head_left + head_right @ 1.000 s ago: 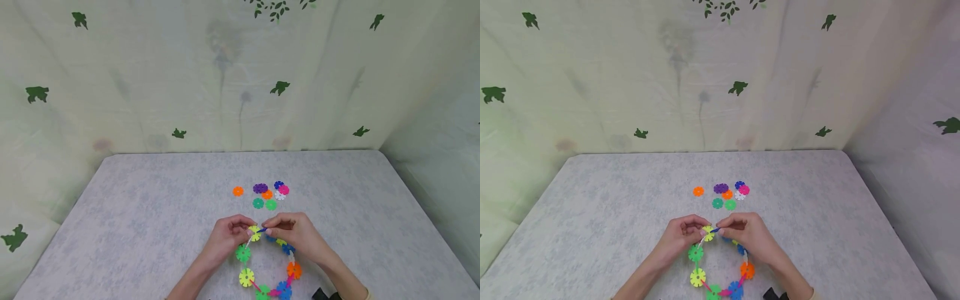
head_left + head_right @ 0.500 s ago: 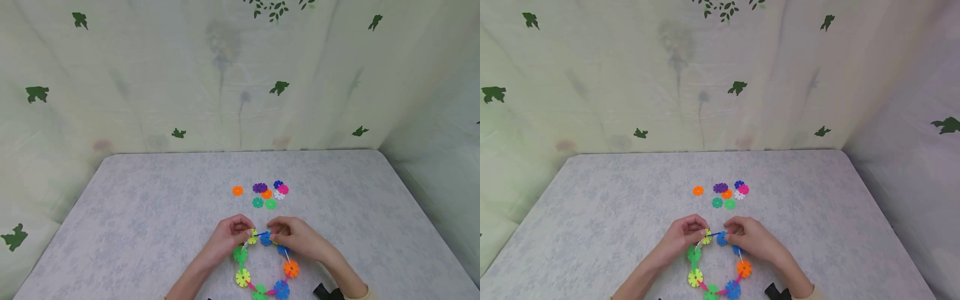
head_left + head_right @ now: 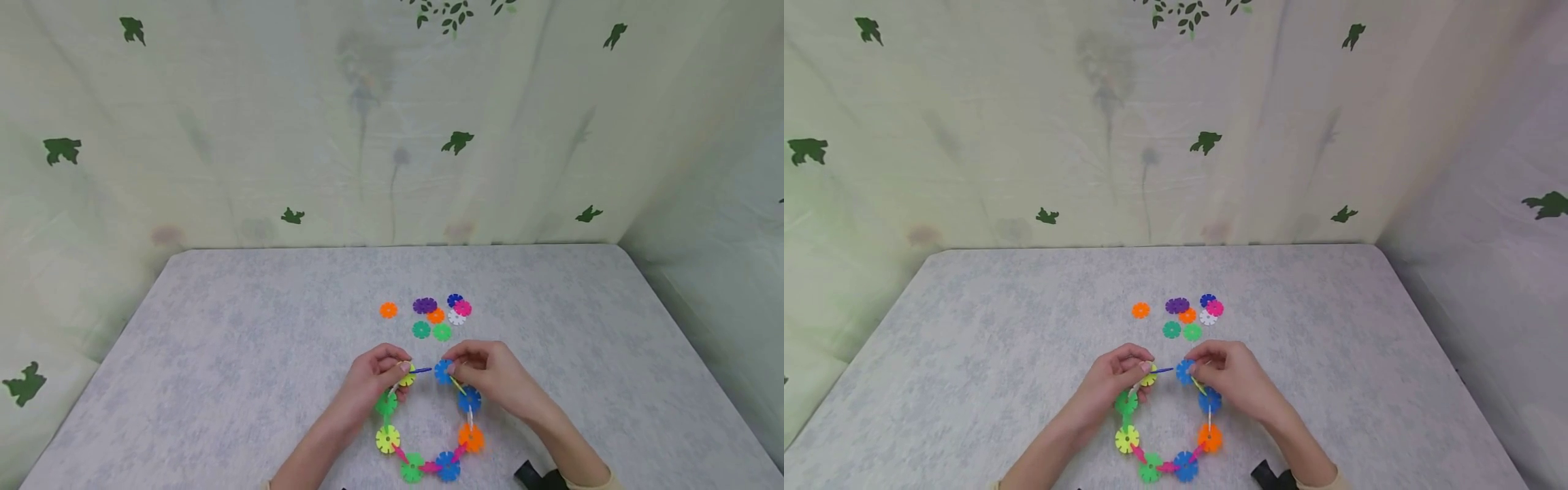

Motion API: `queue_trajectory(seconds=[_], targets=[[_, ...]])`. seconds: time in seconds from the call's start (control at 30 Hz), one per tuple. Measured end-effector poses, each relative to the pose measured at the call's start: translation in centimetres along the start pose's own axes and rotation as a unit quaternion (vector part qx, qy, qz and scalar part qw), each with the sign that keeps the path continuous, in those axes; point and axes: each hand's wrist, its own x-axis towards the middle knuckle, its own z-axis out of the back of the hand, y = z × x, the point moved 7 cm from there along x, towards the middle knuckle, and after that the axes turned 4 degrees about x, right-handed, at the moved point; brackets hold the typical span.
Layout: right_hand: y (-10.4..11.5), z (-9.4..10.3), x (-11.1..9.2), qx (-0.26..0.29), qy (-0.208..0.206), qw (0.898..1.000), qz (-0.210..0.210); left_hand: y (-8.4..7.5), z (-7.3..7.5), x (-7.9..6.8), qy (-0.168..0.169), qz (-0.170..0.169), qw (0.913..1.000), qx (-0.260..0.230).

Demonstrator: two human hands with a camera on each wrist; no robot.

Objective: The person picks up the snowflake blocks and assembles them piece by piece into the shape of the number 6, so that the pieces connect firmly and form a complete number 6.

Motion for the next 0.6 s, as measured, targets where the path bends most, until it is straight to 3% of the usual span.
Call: queue_trajectory(seconds=[0.23, 0.6], targets=[[1.4, -0.1, -0.7, 0.003, -0.033, 0.999, 0.020, -0.4, 0.4, -0.2, -0.031, -0.002, 0.9987, -0.041], [3.1, -0.2, -1.7, -0.038, -0.043, 0.996, 0.073, -1.9, 0.4, -0.9, -0.056, -0.037, 0.9977, -0.004]])
